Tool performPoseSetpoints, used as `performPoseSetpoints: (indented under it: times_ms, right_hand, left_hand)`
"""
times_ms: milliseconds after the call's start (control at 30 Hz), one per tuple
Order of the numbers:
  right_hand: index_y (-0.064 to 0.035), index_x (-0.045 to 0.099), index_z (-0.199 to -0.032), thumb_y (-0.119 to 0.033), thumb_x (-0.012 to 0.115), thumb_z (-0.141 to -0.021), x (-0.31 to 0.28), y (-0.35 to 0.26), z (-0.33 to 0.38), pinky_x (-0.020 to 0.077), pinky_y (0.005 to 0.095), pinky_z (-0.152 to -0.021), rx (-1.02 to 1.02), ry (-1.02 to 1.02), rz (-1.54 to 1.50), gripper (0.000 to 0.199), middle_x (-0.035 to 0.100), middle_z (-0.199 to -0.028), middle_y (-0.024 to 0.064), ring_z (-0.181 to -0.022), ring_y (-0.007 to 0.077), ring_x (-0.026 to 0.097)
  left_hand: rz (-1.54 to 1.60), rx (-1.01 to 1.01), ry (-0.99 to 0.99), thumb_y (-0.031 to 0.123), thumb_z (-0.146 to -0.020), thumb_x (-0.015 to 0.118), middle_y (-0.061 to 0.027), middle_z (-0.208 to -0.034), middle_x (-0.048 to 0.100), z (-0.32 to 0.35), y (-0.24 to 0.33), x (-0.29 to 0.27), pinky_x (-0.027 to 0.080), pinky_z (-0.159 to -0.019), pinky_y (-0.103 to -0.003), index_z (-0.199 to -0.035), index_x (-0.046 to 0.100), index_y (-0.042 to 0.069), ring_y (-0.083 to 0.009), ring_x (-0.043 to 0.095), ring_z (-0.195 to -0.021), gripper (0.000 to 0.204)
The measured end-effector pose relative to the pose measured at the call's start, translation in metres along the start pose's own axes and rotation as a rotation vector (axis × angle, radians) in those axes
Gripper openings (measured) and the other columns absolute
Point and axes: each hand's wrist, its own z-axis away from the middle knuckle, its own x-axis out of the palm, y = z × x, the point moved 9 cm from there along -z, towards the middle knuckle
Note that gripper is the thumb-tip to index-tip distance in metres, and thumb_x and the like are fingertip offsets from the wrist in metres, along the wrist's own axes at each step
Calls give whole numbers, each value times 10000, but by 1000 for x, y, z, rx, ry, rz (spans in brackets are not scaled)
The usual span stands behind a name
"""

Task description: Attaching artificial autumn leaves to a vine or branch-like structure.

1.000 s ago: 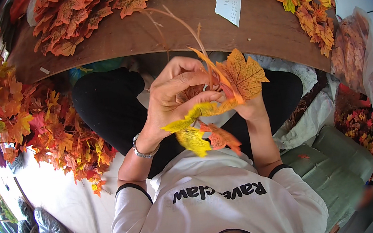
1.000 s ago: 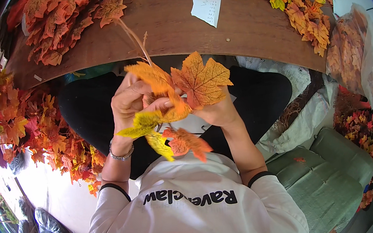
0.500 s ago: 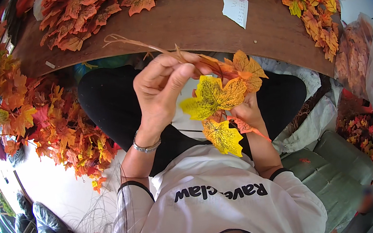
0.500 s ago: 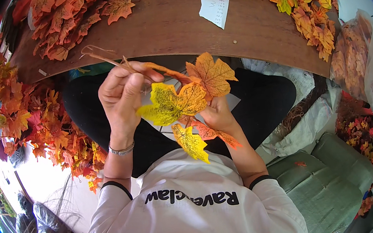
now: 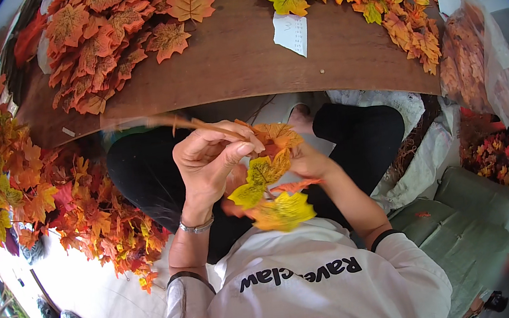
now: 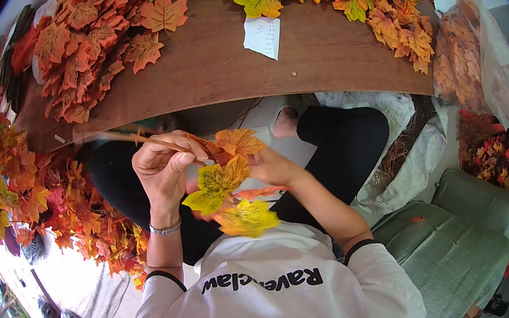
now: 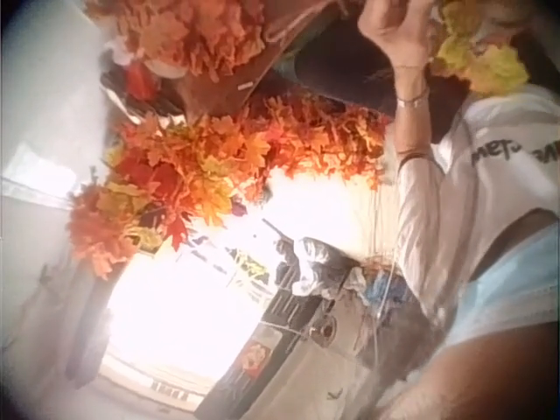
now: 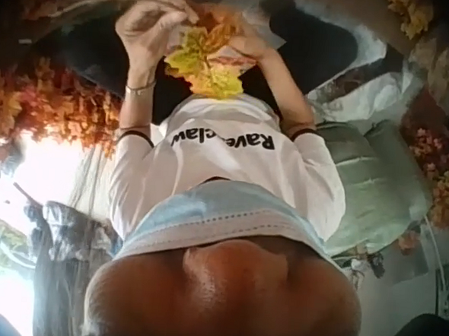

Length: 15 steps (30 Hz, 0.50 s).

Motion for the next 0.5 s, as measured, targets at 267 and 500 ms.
performPoseSetpoints:
  times_ms: [267, 500]
  right_hand:
    - [11, 581, -970, -77, 568, -821, -62, -132, -16, 449, 231, -692, -226, 272, 781, 173, 606, -836, 44, -785, 107, 560]
    - [-11, 572, -979, -118, 578, -812, -27, -130, -50, 443, 313, -757, -572, 132, 1331, 199, 601, -904, 102, -869, 245, 572]
  left_hand:
    - [-421, 16, -134, -41, -744, 644, -118, -800, 636, -23, 24, 14, 492, -670, -232, -793, 598, -59, -151, 613, -771, 69]
    - [-278, -120, -139, -18, -741, 655, -112, -794, 643, -33, 14, 22, 492, -705, -280, -797, 611, -31, -177, 614, -765, 72]
